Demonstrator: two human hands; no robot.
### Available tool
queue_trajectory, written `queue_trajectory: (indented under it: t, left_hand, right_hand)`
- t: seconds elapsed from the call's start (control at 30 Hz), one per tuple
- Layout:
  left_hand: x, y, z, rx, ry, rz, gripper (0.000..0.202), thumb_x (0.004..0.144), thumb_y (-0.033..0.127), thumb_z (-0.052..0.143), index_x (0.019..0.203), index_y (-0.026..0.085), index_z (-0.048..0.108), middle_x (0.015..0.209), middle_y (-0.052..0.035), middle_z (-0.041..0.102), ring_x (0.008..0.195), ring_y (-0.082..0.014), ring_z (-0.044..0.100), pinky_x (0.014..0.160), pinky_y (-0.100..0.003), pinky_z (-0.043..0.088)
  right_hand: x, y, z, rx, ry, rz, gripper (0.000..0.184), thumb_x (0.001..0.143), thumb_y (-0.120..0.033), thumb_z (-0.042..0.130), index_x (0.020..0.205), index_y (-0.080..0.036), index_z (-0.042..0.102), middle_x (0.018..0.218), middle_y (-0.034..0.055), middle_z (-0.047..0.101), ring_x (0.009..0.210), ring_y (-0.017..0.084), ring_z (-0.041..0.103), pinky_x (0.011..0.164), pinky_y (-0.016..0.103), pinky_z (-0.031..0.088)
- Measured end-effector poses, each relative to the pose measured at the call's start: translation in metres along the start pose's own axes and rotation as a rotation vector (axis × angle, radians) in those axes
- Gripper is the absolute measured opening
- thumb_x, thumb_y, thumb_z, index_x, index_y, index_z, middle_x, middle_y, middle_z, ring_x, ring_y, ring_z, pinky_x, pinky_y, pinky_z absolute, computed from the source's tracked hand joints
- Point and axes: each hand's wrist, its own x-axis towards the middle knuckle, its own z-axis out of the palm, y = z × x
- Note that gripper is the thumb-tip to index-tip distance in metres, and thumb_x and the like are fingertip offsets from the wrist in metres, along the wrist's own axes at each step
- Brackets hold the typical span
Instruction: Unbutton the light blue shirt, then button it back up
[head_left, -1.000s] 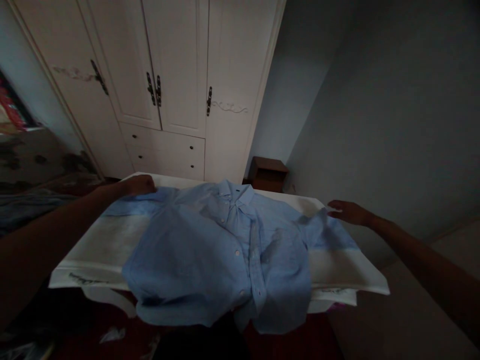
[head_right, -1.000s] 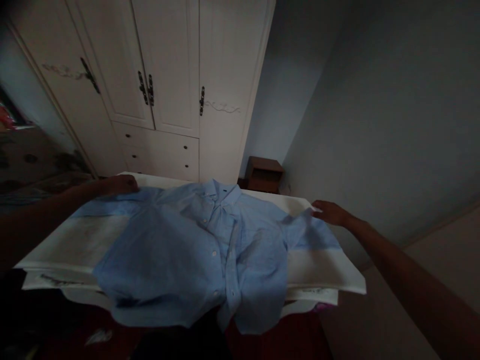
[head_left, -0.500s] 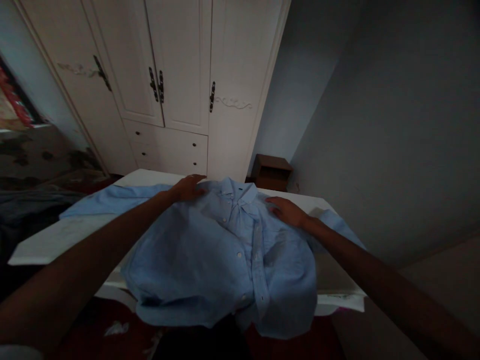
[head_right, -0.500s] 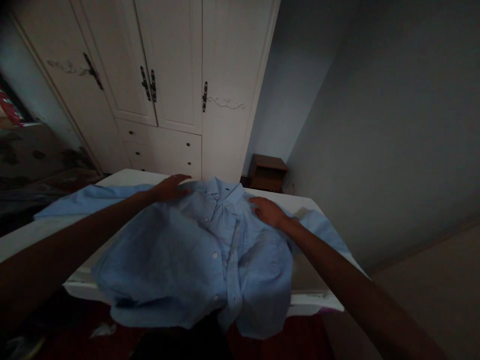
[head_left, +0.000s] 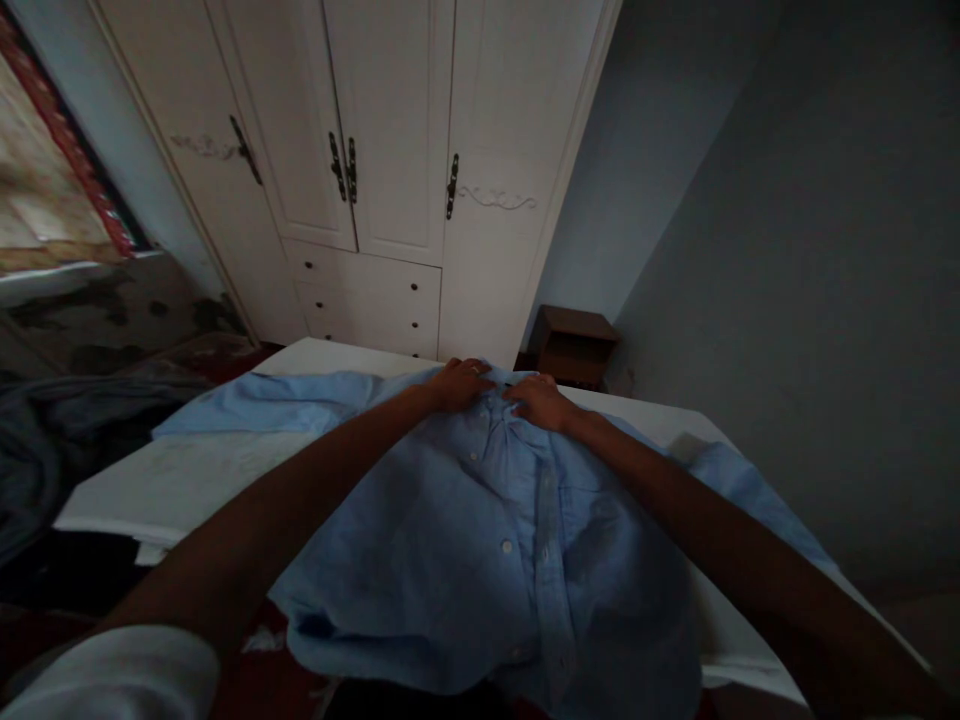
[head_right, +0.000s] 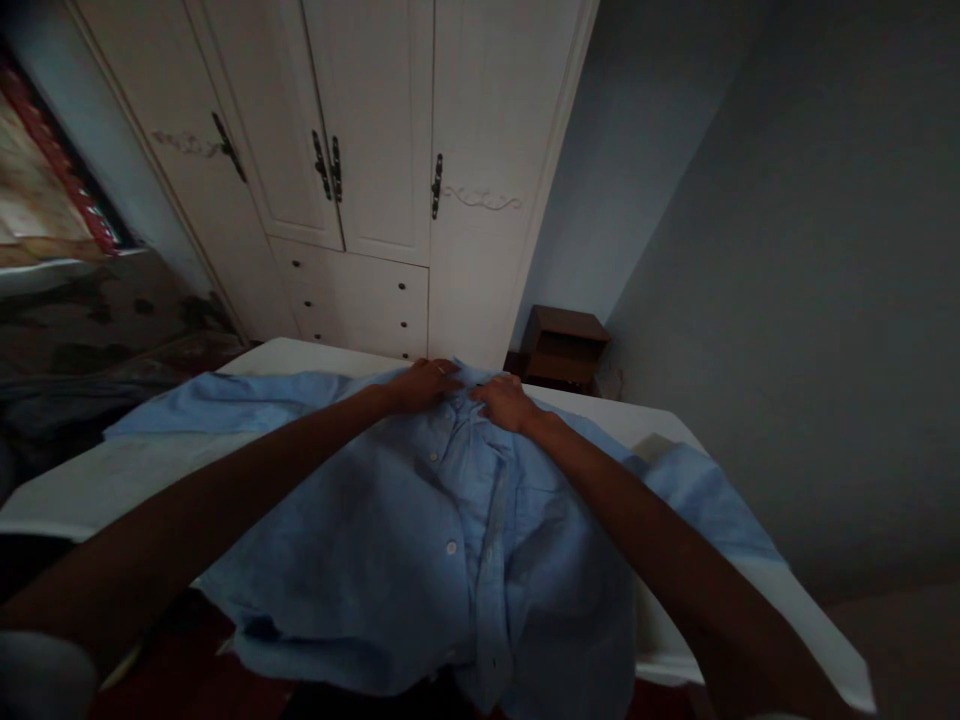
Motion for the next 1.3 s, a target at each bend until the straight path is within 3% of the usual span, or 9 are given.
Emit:
queue_trajectory:
  t: [0.1, 0.27, 0.43, 0.6, 0.8, 0.93, 1.07, 1.17, 1.3]
  left_hand:
    - [0.009, -0.003, -0.001, 0.035, -0.049, 0.040, 0.044, 0.085, 0.021, 0.051, 0.128, 0.030, 0.058, 0.140, -0.0110, 0.052, 0.135, -0.0299, 0.036, 0.101, -0.050, 0.030]
    - [0.028, -0.010, -0.010, -0.049, -0.052, -0.093, 0.025, 0.082, 0.039, 0.060, 0.098, 0.025, 0.071, 0.112, -0.0124, 0.067, 0.117, -0.0323, 0.048, 0.097, -0.051, 0.030]
    - [0.043, -0.008, -0.004, -0.132, 0.025, -0.274, 0.033, 0.085, 0.043, 0.054, 0.108, 0.023, 0.068, 0.115, -0.0139, 0.065, 0.114, -0.0332, 0.051, 0.090, -0.049, 0.038]
    - [0.035, 0.003, 0.007, -0.206, 0.171, -0.405, 0.050, 0.084, 0.039, 0.058, 0.130, 0.019, 0.053, 0.135, -0.0168, 0.052, 0.127, -0.0324, 0.042, 0.098, -0.048, 0.037]
    - [0.013, 0.016, -0.009, -0.336, 0.400, -0.588, 0.056, 0.081, 0.032, 0.064, 0.132, 0.015, 0.050, 0.137, -0.0179, 0.049, 0.129, -0.0316, 0.042, 0.103, -0.045, 0.037]
    - [-0.026, 0.050, -0.034, -0.692, 0.580, -0.614, 0.034, 0.074, 0.016, 0.068, 0.108, 0.011, 0.065, 0.108, -0.0155, 0.066, 0.104, -0.0259, 0.059, 0.093, -0.038, 0.044]
    - [-0.101, 0.115, -0.049, -0.714, 0.673, -0.659, 0.019, 0.083, 0.022, 0.060, 0.100, 0.017, 0.065, 0.091, -0.0089, 0.068, 0.084, -0.0209, 0.062, 0.080, -0.034, 0.048]
    - [-0.168, 0.172, -0.039, -0.778, 0.762, -0.749, 0.016, 0.087, 0.033, 0.054, 0.083, 0.020, 0.062, 0.069, -0.0018, 0.062, 0.064, -0.0172, 0.058, 0.063, -0.030, 0.045]
    - [-0.240, 0.230, 0.002, -0.885, 0.605, -0.782, 0.025, 0.083, 0.041, 0.059, 0.069, 0.020, 0.061, 0.059, 0.0000, 0.058, 0.054, -0.0144, 0.053, 0.055, -0.025, 0.040]
  right_hand:
    - [0.008, 0.011, -0.004, 0.123, 0.055, 0.050, 0.019, 0.084, -0.022, 0.061, 0.098, -0.026, 0.073, 0.108, 0.0044, 0.072, 0.108, 0.027, 0.059, 0.098, 0.047, 0.035]
    - [0.028, 0.023, -0.008, 0.266, 0.195, 0.263, 0.020, 0.086, -0.025, 0.057, 0.101, -0.023, 0.071, 0.107, 0.0033, 0.072, 0.106, 0.024, 0.061, 0.095, 0.040, 0.041]
    - [0.040, 0.016, 0.008, 0.215, 0.211, 0.299, 0.023, 0.088, -0.027, 0.054, 0.102, -0.024, 0.071, 0.111, 0.0055, 0.071, 0.111, 0.028, 0.057, 0.095, 0.044, 0.039]
    - [0.031, 0.003, 0.024, 0.148, 0.218, 0.286, 0.025, 0.091, -0.024, 0.048, 0.100, -0.021, 0.072, 0.109, 0.0101, 0.069, 0.111, 0.029, 0.054, 0.096, 0.047, 0.034]
    - [0.022, -0.010, 0.020, 0.134, 0.402, 0.267, 0.028, 0.093, -0.025, 0.047, 0.114, -0.019, 0.065, 0.119, 0.0119, 0.065, 0.117, 0.028, 0.048, 0.098, 0.044, 0.030]
    - [0.012, -0.020, 0.014, 0.168, 0.432, 0.250, 0.030, 0.091, -0.026, 0.049, 0.117, -0.018, 0.062, 0.122, 0.0123, 0.063, 0.118, 0.028, 0.048, 0.098, 0.043, 0.031]
    - [-0.017, -0.035, 0.012, 0.271, 0.458, 0.211, 0.032, 0.087, -0.026, 0.052, 0.116, -0.015, 0.061, 0.120, 0.0132, 0.062, 0.117, 0.028, 0.049, 0.099, 0.042, 0.034]
    - [-0.051, -0.050, 0.011, 0.347, 0.485, 0.199, 0.030, 0.086, -0.026, 0.051, 0.112, -0.014, 0.061, 0.111, 0.0124, 0.065, 0.107, 0.025, 0.055, 0.095, 0.038, 0.039]
    - [-0.110, -0.081, 0.004, 0.525, 0.345, 0.307, 0.026, 0.088, -0.034, 0.049, 0.105, -0.017, 0.058, 0.083, 0.0048, 0.066, 0.074, 0.019, 0.060, 0.071, 0.032, 0.046]
